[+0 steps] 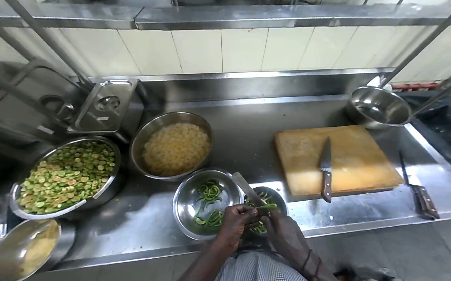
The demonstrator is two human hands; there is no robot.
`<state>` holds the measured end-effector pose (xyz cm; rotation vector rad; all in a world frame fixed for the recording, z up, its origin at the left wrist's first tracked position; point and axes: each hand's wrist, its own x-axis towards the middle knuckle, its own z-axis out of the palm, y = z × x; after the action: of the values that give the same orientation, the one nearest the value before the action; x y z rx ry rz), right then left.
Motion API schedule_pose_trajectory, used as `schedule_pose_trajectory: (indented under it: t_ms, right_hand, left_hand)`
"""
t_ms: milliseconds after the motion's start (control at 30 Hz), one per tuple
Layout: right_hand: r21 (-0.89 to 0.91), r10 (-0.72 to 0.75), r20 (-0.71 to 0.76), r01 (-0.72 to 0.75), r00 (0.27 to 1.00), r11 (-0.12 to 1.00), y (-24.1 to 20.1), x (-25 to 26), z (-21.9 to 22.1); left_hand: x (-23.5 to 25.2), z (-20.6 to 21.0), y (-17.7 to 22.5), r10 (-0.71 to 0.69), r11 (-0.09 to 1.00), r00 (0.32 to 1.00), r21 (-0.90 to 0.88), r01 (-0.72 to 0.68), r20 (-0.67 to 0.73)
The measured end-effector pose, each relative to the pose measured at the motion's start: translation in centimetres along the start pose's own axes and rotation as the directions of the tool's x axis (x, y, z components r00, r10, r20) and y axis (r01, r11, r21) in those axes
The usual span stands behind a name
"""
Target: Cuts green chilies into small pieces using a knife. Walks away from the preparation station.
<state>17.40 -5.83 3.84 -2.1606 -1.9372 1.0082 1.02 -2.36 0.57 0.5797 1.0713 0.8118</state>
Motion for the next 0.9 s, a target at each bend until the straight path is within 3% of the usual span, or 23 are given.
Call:
schedule_pose_trajectory:
  t_ms: [167,300,400,467,500,567,667,767,900]
  right_hand:
    - [-0.063,-0.005,0.122,0.013,0.992,0.998,-1.1,-0.1,-0.7]
    - [-0.073,-0.013,0.118,0.022,0.993,0.997,-1.0,0.0,-0.6]
    - [0.086,-0.043,-0.114,0.053,0.993,0.995,0.4,0.0,0.4]
    - [0.247,-0.019,-0.301,0.098,0.953,0.964,1.5,0.2,0.8]
    - [0.327,0.018,-0.327,0.096,0.945,0.940,1.9,0.4,0.7]
    - [0.470,0.099,-0.265,0.039,0.959,0.882,2.6,0.8,0.2]
    - [0.546,0.117,-0.117,-0.035,0.986,0.837,3.1,1.3,0.2]
    - [0.600,0.044,-0.060,0.001,0.997,0.800,2.9,1.4,0.7]
    - [0.604,0.005,-0.075,0.042,0.997,0.796,2.6,1.3,1.0]
  left_hand:
    - [0.1,0.3,-0.3,0.029,0.998,1.000,0.055,-0.029,0.005]
    - [0.3,0.2,-0.3,-0.022,1.000,1.000,0.002,0.022,0.013]
    - [0.3,0.0,0.3,-0.036,0.998,0.999,-0.055,0.037,0.020]
    - [0.2,-0.3,0.7,-0.046,0.996,0.999,-0.081,0.046,0.002]
    - [0.1,-0.4,0.8,-0.053,0.994,0.999,-0.096,0.052,-0.011]
    - [0.0,-0.5,0.9,-0.059,0.990,0.998,-0.130,0.056,-0.019]
    - [-0.2,-0.4,0.6,-0.051,0.991,0.998,-0.125,0.055,0.031]
    - [-0.2,0.0,0.0,-0.003,1.000,0.995,0.012,0.002,0.103]
    - [-0.4,0.0,-0.2,0.131,0.951,0.967,0.248,-0.186,0.220]
